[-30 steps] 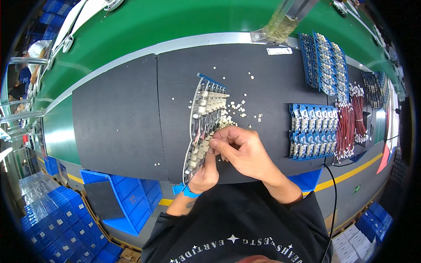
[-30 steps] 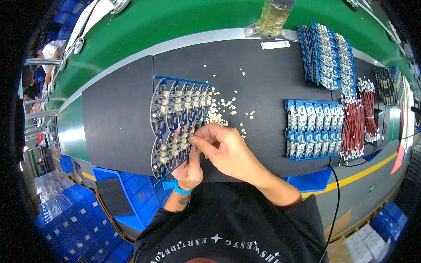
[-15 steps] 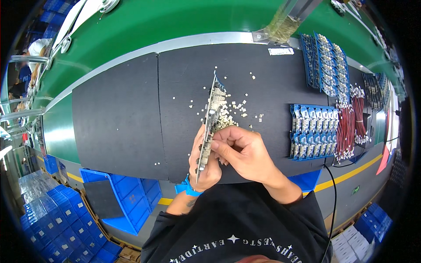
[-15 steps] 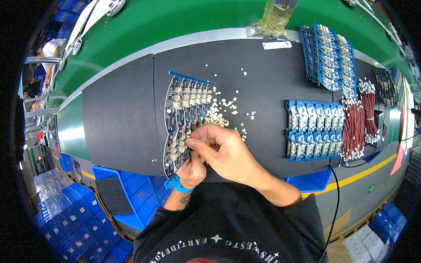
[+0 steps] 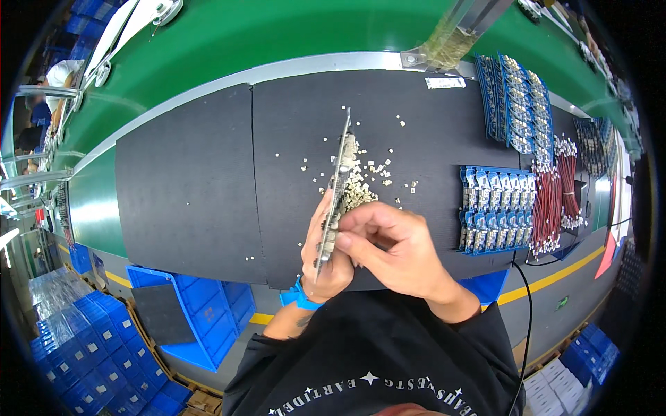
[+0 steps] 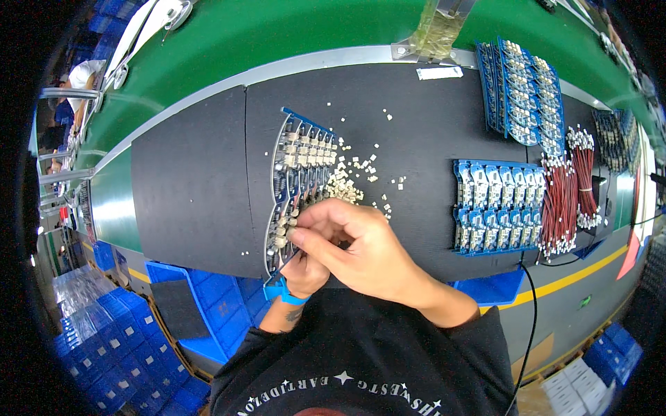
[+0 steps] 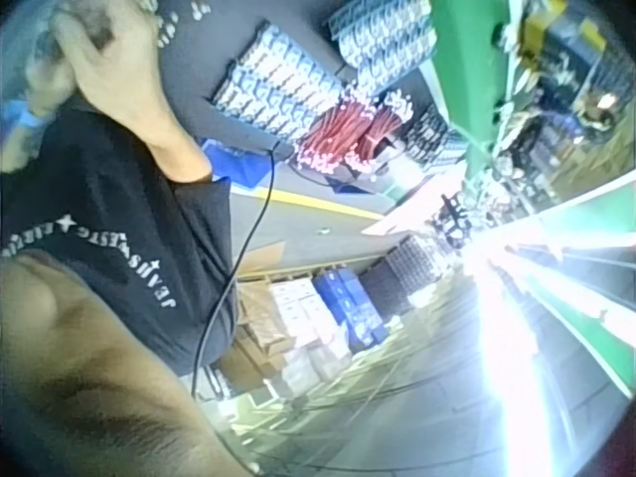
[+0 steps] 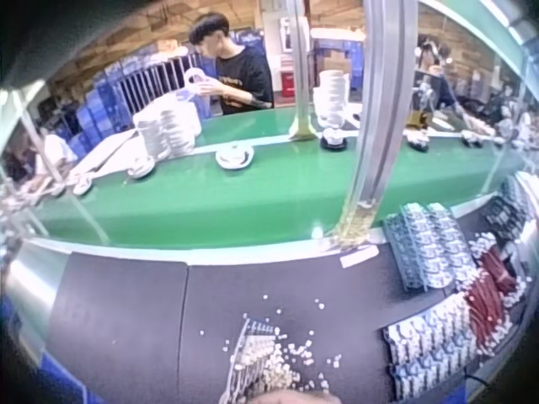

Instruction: The recorder manually inserts small plastic caps onto electronic components on an integrated circuit board panel.

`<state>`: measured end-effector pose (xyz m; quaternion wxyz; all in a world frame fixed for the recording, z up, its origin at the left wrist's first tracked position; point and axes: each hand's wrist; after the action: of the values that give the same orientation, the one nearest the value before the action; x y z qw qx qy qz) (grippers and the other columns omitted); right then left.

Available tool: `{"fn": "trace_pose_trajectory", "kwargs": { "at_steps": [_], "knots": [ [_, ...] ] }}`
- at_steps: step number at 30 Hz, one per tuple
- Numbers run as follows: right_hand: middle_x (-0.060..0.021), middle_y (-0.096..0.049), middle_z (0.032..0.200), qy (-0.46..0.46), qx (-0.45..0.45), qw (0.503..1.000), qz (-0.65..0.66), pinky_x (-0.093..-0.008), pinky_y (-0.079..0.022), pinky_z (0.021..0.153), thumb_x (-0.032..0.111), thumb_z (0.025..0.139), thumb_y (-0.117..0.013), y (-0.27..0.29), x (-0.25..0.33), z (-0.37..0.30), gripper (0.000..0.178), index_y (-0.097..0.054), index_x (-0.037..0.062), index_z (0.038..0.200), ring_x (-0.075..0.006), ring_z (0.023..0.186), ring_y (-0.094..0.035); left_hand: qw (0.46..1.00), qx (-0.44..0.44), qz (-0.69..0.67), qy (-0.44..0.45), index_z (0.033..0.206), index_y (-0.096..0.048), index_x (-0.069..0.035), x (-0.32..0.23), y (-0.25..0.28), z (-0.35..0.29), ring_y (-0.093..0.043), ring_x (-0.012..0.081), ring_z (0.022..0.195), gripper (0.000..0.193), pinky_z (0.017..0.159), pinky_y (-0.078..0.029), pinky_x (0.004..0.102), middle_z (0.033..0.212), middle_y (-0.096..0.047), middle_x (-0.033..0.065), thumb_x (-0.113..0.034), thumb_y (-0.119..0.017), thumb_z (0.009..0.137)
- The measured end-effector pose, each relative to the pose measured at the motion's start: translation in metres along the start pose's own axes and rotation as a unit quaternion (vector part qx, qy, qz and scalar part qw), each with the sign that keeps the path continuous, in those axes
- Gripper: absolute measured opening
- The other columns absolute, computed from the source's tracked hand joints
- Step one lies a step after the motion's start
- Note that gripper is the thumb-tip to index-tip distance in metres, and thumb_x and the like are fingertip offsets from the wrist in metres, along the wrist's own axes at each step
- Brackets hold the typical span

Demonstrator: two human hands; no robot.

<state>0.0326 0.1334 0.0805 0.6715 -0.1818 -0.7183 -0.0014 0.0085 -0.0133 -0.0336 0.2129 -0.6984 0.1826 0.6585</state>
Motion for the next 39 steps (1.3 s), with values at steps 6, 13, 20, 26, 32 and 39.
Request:
{"fn": "trace_pose_trajectory", "kwargs": {
  "at_steps": [6, 13, 20, 26, 32, 39],
  "knots": [
    [-0.005, -0.061, 0.074, -0.091, 0.009, 0.996, 0.023, -0.0201, -0.046, 0.057, 0.005, 0.087, -0.059, -0.006, 0.005, 0.001, 0.011, -0.058, -0.0046, 0.09, -0.0057, 0.066, -0.057, 0.992, 0.002, -0.117, -0.042, 0.136, -0.027, 0.0, -0.01, -0.011, 0.004, -0.057, 0.0268, 0.103, 0.059, 0.076, -0.051, 0.0299, 0.127, -0.045, 0.0292, -0.003, -0.058, 0.085],
    [-0.0042, -0.06, 0.071, -0.127, 0.007, 0.992, 0.023, -0.021, -0.046, 0.054, 0.007, 0.088, -0.058, 0.01, 0.006, -0.004, 0.011, -0.058, -0.0045, 0.09, -0.0056, 0.062, -0.056, 0.988, -0.051, 0.052, -0.134, 0.123, -0.047, 0.004, -0.046, -0.021, 0.027, -0.055, 0.0251, 0.105, 0.041, 0.09, -0.046, 0.0347, 0.124, -0.05, 0.0219, -0.005, -0.061, 0.085],
    [-0.0034, -0.061, 0.071, -0.166, 0.008, 0.985, -0.04, -0.0212, -0.045, 0.052, 0.008, 0.086, -0.06, 0.022, 0.002, -0.005, 0.012, -0.059, -0.0037, 0.088, -0.0053, 0.06, -0.055, 0.969, -0.229, 0.036, -0.081, 0.116, -0.051, 0.007, -0.045, -0.032, 0.035, -0.062, 0.0222, 0.093, 0.032, 0.081, -0.048, 0.031, 0.106, -0.062, 0.0192, 0.0, -0.057, 0.085],
    [-0.0057, -0.064, 0.077, 0.023, -0.021, 0.999, 0.038, -0.0207, -0.05, 0.061, 0.003, 0.084, -0.062, 0.002, 0.004, -0.002, 0.009, -0.059, -0.0041, 0.089, -0.009, 0.072, -0.063, 0.966, -0.131, 0.129, -0.18, 0.118, -0.047, 0.008, -0.036, -0.021, 0.03, -0.058, 0.0294, 0.104, 0.034, 0.088, -0.046, 0.0352, 0.114, -0.057, 0.0224, -0.002, -0.055, 0.087],
    [-0.004, -0.06, 0.076, -0.083, 0.023, 0.992, 0.095, -0.0196, -0.047, 0.059, 0.003, 0.087, -0.058, -0.004, 0.019, 0.003, 0.009, -0.057, -0.0047, 0.09, -0.0066, 0.069, -0.058, 0.967, -0.08, 0.131, -0.204, 0.122, -0.044, 0.007, -0.039, -0.021, 0.032, -0.055, 0.0327, 0.106, 0.036, 0.09, -0.046, 0.0406, 0.116, -0.055, 0.0224, -0.005, -0.053, 0.089],
    [-0.0047, -0.061, 0.074, -0.13, 0.028, 0.989, 0.057, -0.0197, -0.046, 0.053, 0.009, 0.088, -0.058, 0.01, 0.007, -0.004, 0.012, -0.058, -0.0031, 0.09, -0.0062, 0.06, -0.056, 0.966, -0.221, -0.084, -0.103, 0.128, -0.035, 0.006, -0.059, -0.02, 0.045, -0.054, 0.0339, 0.106, 0.041, 0.09, -0.046, 0.0459, 0.12, -0.049, 0.0222, -0.003, -0.047, 0.09]
  ]
}}
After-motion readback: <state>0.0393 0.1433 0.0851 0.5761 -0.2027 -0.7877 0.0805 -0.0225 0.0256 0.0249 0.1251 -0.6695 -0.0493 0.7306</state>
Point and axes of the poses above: each hand's wrist, its own z-axis towards the middle knuckle, its own y-axis out of the back of the hand, x = y × z
